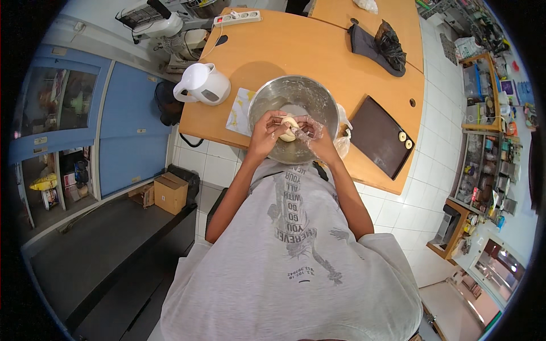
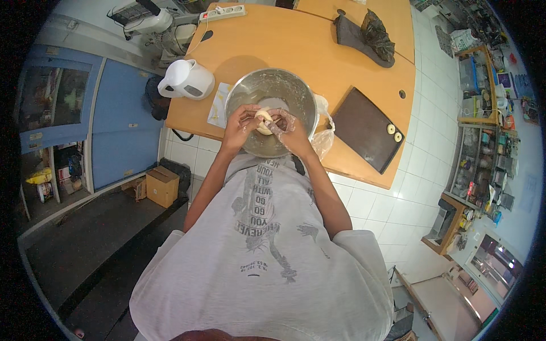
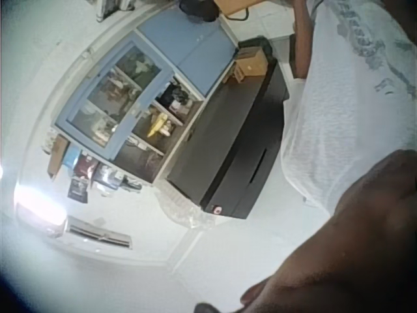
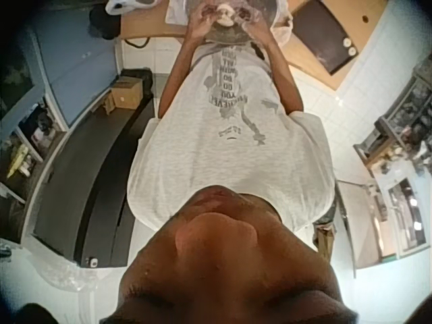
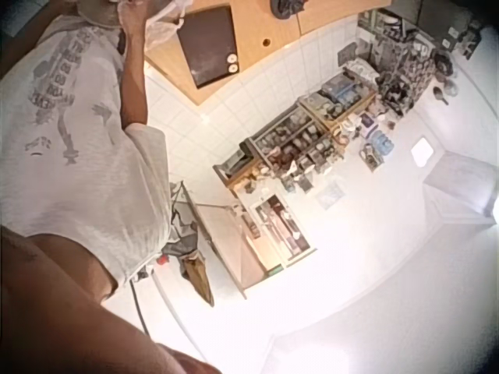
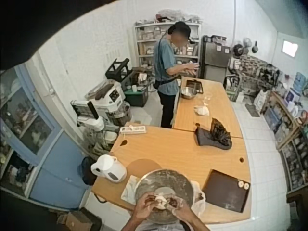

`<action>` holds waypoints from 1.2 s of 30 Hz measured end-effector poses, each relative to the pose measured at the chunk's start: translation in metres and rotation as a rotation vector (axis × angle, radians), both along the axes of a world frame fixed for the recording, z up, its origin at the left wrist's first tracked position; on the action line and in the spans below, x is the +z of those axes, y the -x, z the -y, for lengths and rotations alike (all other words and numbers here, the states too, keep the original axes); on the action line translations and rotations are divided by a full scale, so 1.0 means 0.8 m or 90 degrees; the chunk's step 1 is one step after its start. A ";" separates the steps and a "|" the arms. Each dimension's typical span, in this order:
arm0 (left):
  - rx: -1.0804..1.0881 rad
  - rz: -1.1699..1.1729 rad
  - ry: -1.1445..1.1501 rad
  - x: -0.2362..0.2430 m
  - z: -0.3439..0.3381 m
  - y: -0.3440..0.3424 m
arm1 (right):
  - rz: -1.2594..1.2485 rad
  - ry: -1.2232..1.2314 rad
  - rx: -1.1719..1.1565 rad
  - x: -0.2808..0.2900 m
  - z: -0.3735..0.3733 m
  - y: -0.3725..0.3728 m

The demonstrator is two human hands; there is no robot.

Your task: The person shapes dough balls into donuts by hand and places one onto a baking tray. The person rubs their hands together over a metal bowl to remove flour and shapes another dough ball into a donut.

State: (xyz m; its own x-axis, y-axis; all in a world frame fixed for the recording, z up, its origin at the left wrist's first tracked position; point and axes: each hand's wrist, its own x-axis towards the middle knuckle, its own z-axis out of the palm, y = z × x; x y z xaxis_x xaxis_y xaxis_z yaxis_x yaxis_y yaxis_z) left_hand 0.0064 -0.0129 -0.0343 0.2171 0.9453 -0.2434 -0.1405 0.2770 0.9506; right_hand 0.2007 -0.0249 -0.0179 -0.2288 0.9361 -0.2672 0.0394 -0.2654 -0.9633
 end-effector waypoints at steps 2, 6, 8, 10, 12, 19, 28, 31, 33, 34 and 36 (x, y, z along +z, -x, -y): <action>-0.025 0.002 0.014 0.001 0.000 0.002 | -0.001 -0.013 -0.004 -0.001 0.001 -0.001; -0.104 -0.014 0.047 0.001 -0.002 0.006 | -0.025 -0.040 -0.017 -0.003 0.002 -0.002; -0.113 -0.007 0.060 0.013 -0.003 0.006 | -0.042 -0.034 -0.035 -0.008 0.002 -0.005; -0.118 -0.001 0.072 0.016 -0.003 0.007 | -0.059 -0.027 -0.050 -0.013 0.001 -0.005; -0.103 0.027 0.048 0.011 -0.002 0.011 | -0.046 -0.003 -0.059 -0.017 0.000 -0.006; -0.074 -0.003 0.038 0.018 -0.005 0.009 | 0.026 0.018 -0.008 -0.006 0.001 0.001; -0.137 0.009 0.053 0.006 -0.002 0.014 | -0.027 -0.017 -0.044 -0.005 0.003 -0.001; -0.110 0.014 0.022 0.008 -0.002 0.014 | -0.040 -0.002 -0.055 -0.009 0.004 -0.002; -0.065 0.002 0.057 0.010 -0.003 0.013 | -0.019 -0.017 -0.041 -0.011 0.005 -0.003; -0.064 0.002 0.057 0.011 -0.003 0.012 | -0.020 -0.017 -0.040 -0.012 0.005 -0.002; -0.067 -0.009 0.034 0.013 -0.001 0.009 | 0.011 -0.031 -0.015 -0.012 0.005 -0.002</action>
State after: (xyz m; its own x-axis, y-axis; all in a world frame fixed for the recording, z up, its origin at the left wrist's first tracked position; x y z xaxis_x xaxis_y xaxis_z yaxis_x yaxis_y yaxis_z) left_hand -0.0006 -0.0121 -0.0243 0.3105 0.9030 -0.2968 -0.0940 0.3399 0.9358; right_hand 0.2021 -0.0287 -0.0275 -0.2019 0.9533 -0.2248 0.0507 -0.2190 -0.9744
